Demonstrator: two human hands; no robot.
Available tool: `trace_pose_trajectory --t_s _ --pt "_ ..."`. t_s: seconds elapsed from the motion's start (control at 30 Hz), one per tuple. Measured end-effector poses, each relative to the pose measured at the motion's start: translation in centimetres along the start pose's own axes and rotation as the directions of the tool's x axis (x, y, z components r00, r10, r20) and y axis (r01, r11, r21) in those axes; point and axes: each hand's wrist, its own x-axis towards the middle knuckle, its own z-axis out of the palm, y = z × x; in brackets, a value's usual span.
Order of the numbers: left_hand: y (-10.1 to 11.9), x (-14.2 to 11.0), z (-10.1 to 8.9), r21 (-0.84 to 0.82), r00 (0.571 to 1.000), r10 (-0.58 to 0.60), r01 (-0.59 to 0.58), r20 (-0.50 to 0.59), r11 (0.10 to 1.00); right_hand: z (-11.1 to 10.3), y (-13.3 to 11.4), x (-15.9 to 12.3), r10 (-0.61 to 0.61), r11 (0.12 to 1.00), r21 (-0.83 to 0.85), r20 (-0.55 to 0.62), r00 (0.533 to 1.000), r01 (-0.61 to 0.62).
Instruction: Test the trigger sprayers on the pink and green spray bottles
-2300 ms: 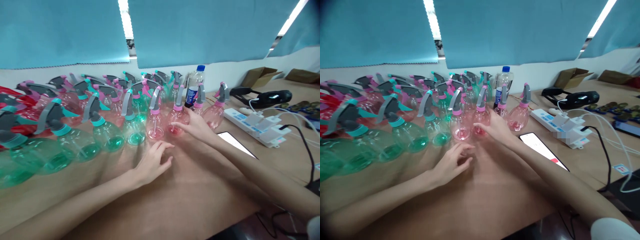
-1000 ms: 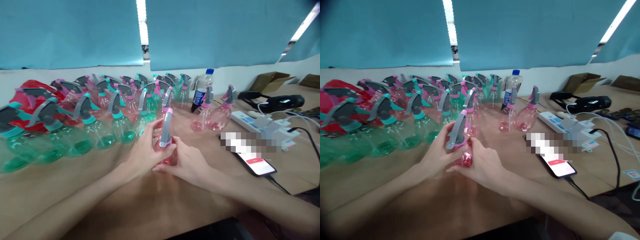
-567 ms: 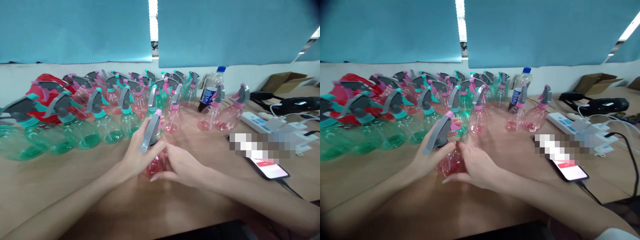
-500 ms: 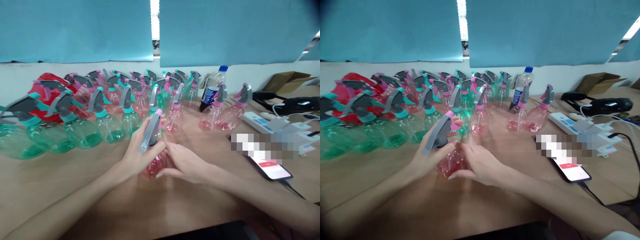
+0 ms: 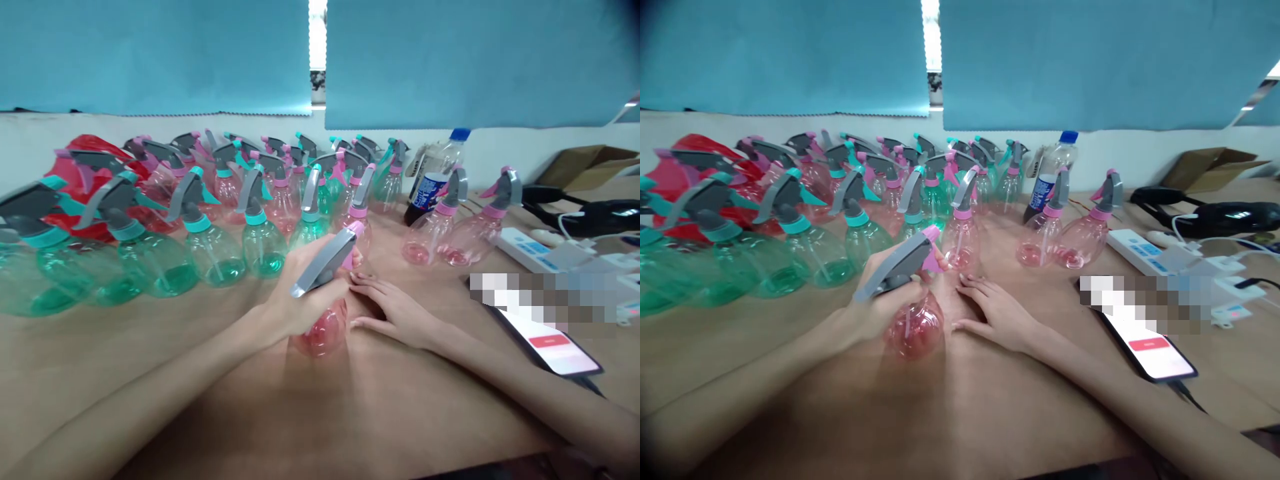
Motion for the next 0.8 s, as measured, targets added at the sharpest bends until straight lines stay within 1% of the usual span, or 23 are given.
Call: trace_pose_trajectory --t_s 0.1,0.33,0.4,0.57,0.7,0.8 --pt "0.2 0.1 -0.1 -0.014 1.0 -0.027 0.027 0.013 1.0 0.0 0.0 0.0 0.006 1.0 0.03 -0.003 1.0 -0.006" --pt "0.0 0.4 -0.3 -0.014 1.0 -0.002 0.002 0.026 1.0 -0.1 -0.1 0.0 0.0 0.996 0.085 -0.038 0.999 0.003" --pt "-0.2 0.5 -0.3 -0.017 1.0 0.006 -0.006 0.013 1.0 -0.2 0.0 0.0 0.004 0.996 0.093 -0.033 0.999 -0.001" --pt "-0.7 0.2 -0.2 -0.059 0.998 -0.057 0.058 0.028 0.997 -0.3 0.1 0.0 0.017 0.995 0.097 0.009 1.0 -0.018" --pt "-0.8 0.1 -0.1 -0.004 0.996 -0.088 0.088 0.02 0.996 -0.5 0.0 0.0 0.016 0.994 0.104 0.019 1.0 -0.018" --pt "-1.2 0.1 0.1 0.046 0.995 -0.1 0.099 0.025 0.994 -0.6 0.0 -0.1 0.026 0.996 0.082 0.051 0.998 -0.03"
